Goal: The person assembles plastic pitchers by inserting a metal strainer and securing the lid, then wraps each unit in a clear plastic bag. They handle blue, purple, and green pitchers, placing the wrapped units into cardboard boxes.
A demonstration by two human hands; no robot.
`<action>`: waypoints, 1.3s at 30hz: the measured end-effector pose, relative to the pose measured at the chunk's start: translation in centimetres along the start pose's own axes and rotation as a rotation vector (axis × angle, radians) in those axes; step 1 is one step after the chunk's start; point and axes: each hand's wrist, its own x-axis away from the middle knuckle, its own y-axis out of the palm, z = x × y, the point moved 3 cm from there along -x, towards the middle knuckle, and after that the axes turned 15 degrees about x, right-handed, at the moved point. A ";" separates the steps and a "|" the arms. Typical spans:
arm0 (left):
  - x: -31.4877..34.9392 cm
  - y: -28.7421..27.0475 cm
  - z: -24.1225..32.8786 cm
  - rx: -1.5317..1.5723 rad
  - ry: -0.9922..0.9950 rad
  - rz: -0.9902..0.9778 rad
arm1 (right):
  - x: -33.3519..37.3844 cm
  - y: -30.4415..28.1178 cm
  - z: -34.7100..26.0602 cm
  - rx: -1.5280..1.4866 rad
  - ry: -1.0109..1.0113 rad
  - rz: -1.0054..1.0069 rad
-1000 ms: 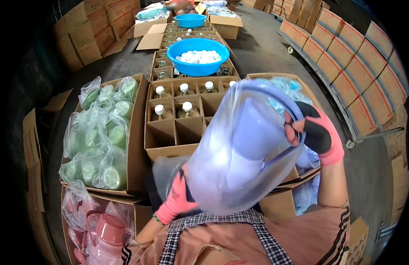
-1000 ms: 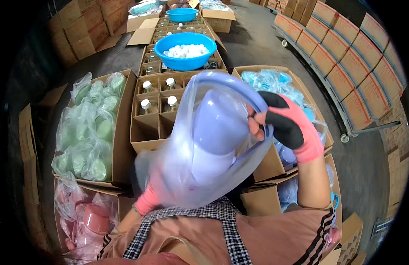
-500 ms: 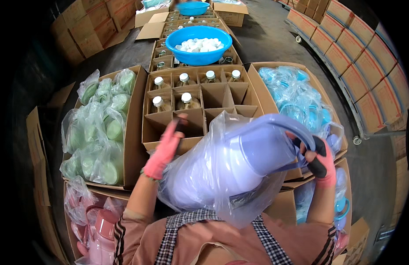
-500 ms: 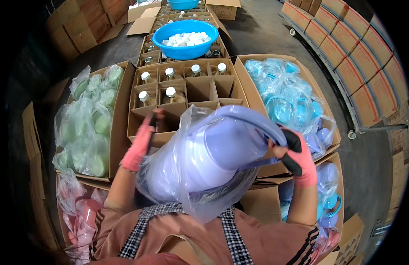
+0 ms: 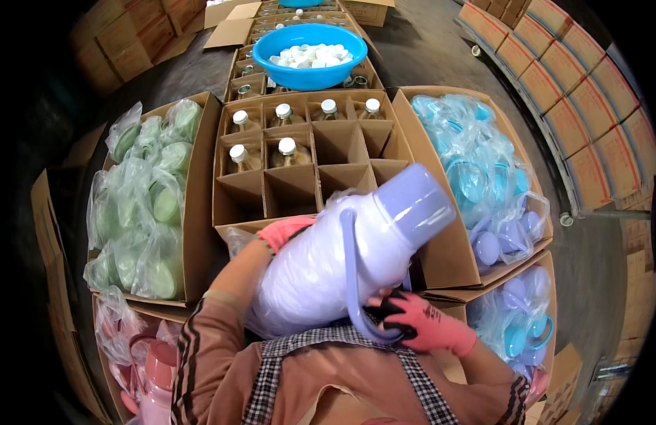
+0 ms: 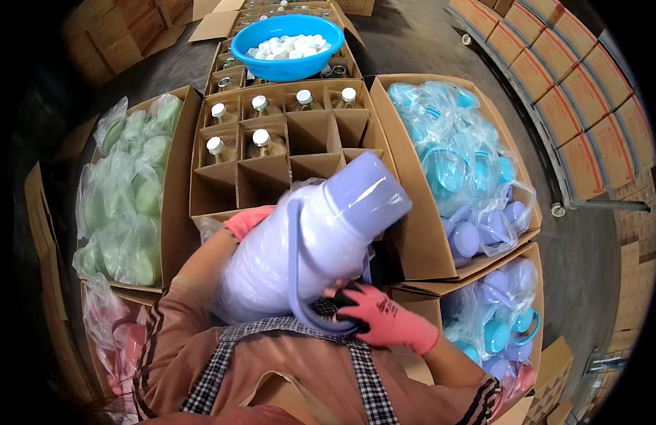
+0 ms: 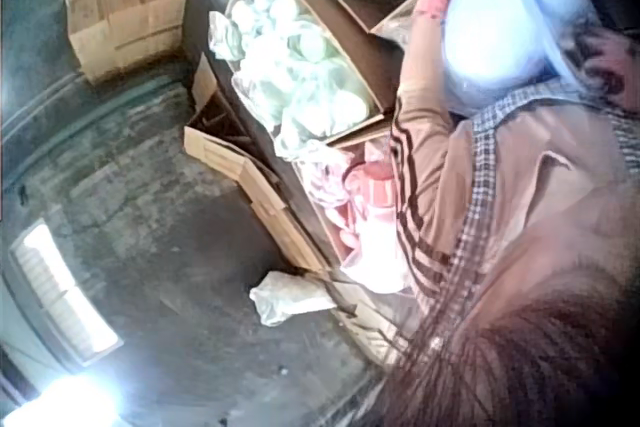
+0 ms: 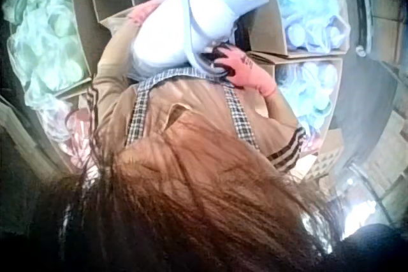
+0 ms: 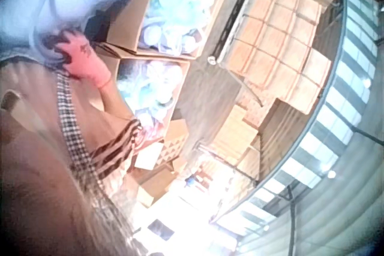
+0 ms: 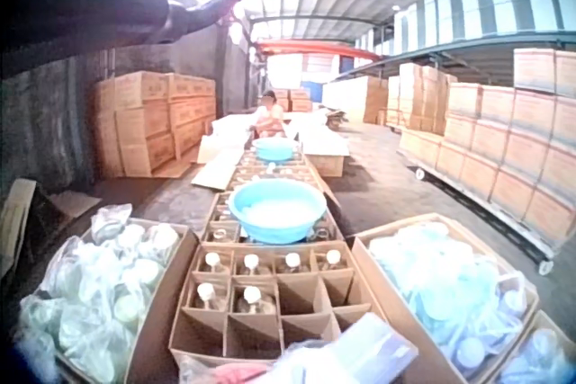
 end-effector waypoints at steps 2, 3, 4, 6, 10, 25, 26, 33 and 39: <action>-0.6 -1.1 -0.4 -0.006 0.036 -0.028 | -1.0 0.2 0.9 0.018 -0.015 0.013; -0.8 -2.0 -0.6 -0.016 0.062 -0.015 | -1.2 0.4 1.2 0.062 -0.004 -0.027; -0.8 -2.9 -0.9 -0.026 0.086 0.004 | -1.3 0.6 1.2 0.100 0.006 -0.064; 0.5 -5.1 -0.4 -0.337 0.298 0.311 | -0.7 -0.2 1.8 0.063 0.097 -0.087; 7.2 -1.5 2.0 -0.604 0.715 0.589 | 2.9 -8.8 2.0 -0.395 0.322 0.416; 12.7 3.1 -6.3 -1.245 1.019 0.839 | -2.7 -10.7 7.5 -0.454 0.606 0.995; 12.9 4.2 -6.8 -1.298 1.052 0.788 | -2.7 -12.5 3.0 -0.062 0.536 1.029; 11.6 9.8 -6.3 -1.529 1.016 0.449 | -8.8 -4.0 -6.7 0.682 0.008 -0.200; 14.7 6.5 -5.7 -1.692 1.006 0.497 | -8.7 -7.0 -4.9 0.502 0.142 -0.105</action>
